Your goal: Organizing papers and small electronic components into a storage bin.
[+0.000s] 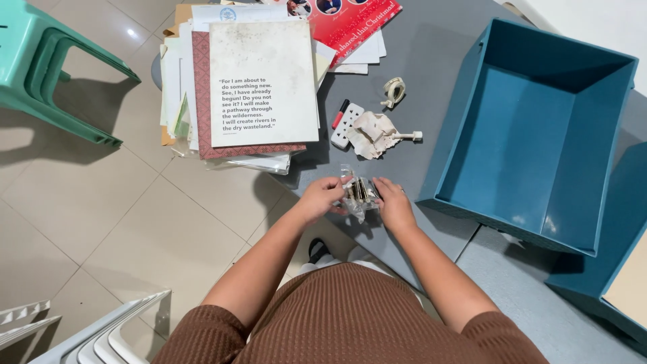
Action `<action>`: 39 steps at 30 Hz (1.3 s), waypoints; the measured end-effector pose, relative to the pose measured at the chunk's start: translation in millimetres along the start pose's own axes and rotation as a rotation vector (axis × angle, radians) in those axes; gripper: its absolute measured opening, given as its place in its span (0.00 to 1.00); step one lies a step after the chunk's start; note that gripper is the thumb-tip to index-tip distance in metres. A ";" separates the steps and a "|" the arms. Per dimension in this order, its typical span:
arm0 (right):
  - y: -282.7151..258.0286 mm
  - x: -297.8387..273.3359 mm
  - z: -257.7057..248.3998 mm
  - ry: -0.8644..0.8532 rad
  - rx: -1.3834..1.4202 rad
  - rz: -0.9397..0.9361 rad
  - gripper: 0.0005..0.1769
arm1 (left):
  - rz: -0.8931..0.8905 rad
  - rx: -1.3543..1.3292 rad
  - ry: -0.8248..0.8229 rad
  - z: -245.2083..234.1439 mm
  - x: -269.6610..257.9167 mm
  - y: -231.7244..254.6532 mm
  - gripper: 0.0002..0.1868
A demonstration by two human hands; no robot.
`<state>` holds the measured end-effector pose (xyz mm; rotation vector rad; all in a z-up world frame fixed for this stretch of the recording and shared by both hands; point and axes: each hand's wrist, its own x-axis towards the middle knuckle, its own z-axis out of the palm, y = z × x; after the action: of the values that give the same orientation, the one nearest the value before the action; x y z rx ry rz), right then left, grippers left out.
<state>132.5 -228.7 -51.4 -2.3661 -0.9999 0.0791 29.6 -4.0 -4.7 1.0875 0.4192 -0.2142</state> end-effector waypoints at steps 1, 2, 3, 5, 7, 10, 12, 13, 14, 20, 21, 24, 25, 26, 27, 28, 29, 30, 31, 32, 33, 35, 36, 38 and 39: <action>0.3 2.7 0.2 -0.001 0.002 0.000 0.36 | -0.001 0.000 0.002 0.5 -1.7 0.5 0.09; 0.3 5.4 0.5 0.001 0.053 -0.018 0.34 | -0.001 0.009 0.013 0.8 -3.6 1.0 0.09; 0.4 8.5 0.5 0.003 0.105 -0.038 0.32 | 0.000 0.018 0.025 1.2 -5.3 1.6 0.10; -20.2 10.9 -15.1 0.023 0.097 -0.034 0.34 | 0.000 0.022 0.053 -0.3 -7.6 0.8 0.10; -43.9 14.5 -30.8 0.042 0.089 -0.033 0.35 | 0.003 0.026 0.083 -7.8 -5.3 -6.8 0.11; -62.3 17.5 -39.7 -0.165 -0.183 0.079 0.41 | -0.042 0.029 0.095 -13.1 -0.5 -13.6 0.12; -50.3 13.6 -23.7 -0.204 -0.172 -0.008 0.31 | -0.026 0.024 0.124 -0.2 -10.7 1.5 0.10; -41.9 13.7 -16.9 -0.203 -0.172 -0.008 0.31 | -0.025 0.024 0.124 -1.3 -9.5 -1.0 0.10; -33.4 13.7 -10.4 -0.205 -0.171 -0.035 0.24 | -0.041 0.026 0.131 -2.0 -8.4 -3.5 0.09; -6.6 12.9 1.0 -0.188 -0.178 -0.151 0.14 | -0.071 0.055 0.165 3.6 -11.1 5.5 0.03; -4.4 10.8 2.0 -0.186 -0.177 -0.170 0.13 | -0.093 0.057 0.176 8.7 -15.2 11.0 0.05; -0.6 19.6 6.4 -0.213 -0.214 -0.171 0.08 | -0.080 0.082 0.185 13.9 -16.7 13.6 0.04; 1.4 23.0 8.2 -0.212 -0.214 -0.173 0.08 | -0.078 0.082 0.187 10.1 -11.3 6.0 0.04; 3.2 26.4 9.8 -0.209 -0.205 -0.168 0.06 | -0.064 0.090 0.175 6.3 -5.9 -1.4 0.03; 5.3 29.9 11.0 -0.205 -0.198 -0.161 0.04 | -0.050 0.098 0.162 2.8 -0.1 -8.8 0.06; 3.8 32.4 6.2 -0.204 -0.199 -0.163 0.04 | -0.048 0.098 0.163 2.2 0.5 -9.4 0.06; 2.9 35.8 0.7 -0.223 -0.200 -0.146 0.09 | -0.047 0.138 0.163 1.9 2.5 -9.1 0.06; 1.9 39.3 -4.8 -0.243 -0.200 -0.129 0.13 | -0.046 0.177 0.163 1.5 4.5 -8.7 0.07; 3.3 39.0 -9.8 -0.240 -0.202 -0.129 0.13 | -0.043 0.178 0.161 2.5 5.1 -8.0 0.07; 4.7 38.7 -14.7 -0.195 -0.056 0.089 0.13 | -0.043 0.190 0.167 3.3 5.8 -7.5 0.07; 6.4 38.1 -19.5 -0.148 0.090 0.308 0.13 | -0.043 0.201 0.171 4.3 6.7 -7.3 0.07; 9.4 42.5 -26.5 -0.094 0.275 0.380 0.14 | -0.039 0.203 0.162 7.6 5.7 -2.2 0.07; 11.1 44.5 -30.1 -0.041 0.463 0.450 0.15 | -0.038 0.205 0.155 9.5 5.1 0.0 0.06; -13.5 46.8 -48.7 -0.003 0.702 0.482 0.12 | -0.039 0.210 0.154 9.3 8.1 -1.6 0.07; -26.0 48.4 -57.7 0.035 0.945 0.507 0.09 | -0.039 0.218 0.154 9.0 9.6 -2.0 0.08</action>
<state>165.8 -208.9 18.2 -1.6499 -0.2042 0.5627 39.6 -12.6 -6.9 1.3158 0.5655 -0.2147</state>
